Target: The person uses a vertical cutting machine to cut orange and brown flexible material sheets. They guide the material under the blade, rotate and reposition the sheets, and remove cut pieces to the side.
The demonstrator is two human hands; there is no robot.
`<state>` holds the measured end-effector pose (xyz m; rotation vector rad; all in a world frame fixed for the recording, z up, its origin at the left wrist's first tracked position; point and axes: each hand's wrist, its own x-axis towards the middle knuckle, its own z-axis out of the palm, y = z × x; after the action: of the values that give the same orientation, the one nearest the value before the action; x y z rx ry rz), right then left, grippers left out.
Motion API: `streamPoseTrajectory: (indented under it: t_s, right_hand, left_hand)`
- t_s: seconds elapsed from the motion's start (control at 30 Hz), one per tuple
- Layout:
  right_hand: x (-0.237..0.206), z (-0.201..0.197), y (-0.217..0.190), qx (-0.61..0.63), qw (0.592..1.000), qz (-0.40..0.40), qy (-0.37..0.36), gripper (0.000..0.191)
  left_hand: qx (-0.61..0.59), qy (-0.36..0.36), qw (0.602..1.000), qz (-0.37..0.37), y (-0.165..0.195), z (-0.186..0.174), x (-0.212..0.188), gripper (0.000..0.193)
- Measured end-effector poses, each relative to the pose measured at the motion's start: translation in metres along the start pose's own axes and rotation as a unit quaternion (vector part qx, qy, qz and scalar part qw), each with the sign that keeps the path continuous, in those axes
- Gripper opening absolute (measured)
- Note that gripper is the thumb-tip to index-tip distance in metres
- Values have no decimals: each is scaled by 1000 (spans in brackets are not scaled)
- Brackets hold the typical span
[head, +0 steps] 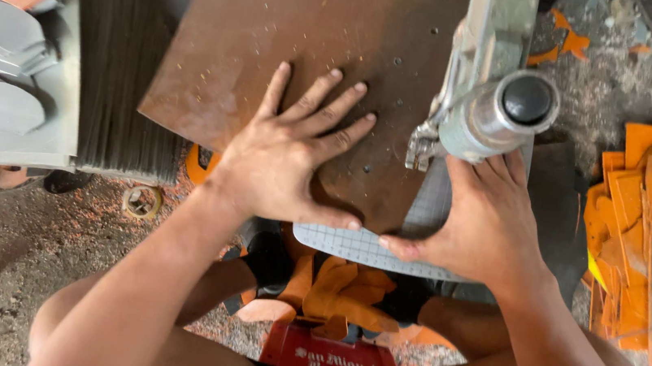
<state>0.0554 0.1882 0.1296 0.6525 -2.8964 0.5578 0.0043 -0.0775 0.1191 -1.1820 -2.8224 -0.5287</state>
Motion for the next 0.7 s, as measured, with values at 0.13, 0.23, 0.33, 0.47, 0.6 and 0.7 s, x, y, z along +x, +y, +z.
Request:
streamPoseTrajectory:
  t_s: [0.13, 0.23, 0.33, 0.47, 0.6, 0.7]
  right_hand:
    - [4, -4, 0, -2, 1000, -3, -9, 126]
    - [6, -6, 0, -3, 1000, 4, -24, 125]
    - [7, -6, 0, 6, 999, 17, -33, 126]
    - [8, -4, 5, 1, 1000, -17, -18, 132]
    - [8, -4, 10, 9, 999, -28, -20, 130]
    - [11, -5, 15, 15, 999, -32, -37, 128]
  left_hand:
    - [4, 15, 1000, -17, 7, -3, -3, 112]
    - [4, 25, 999, -26, 10, -4, -5, 111]
    - [-1, 31, 999, -37, 11, -4, -9, 111]
    - [-5, 38, 998, -44, 12, -2, -10, 110]
    - [1, 29, 998, -50, 16, -1, -9, 109]
    - [-1, 30, 998, -55, 19, -1, -8, 109]
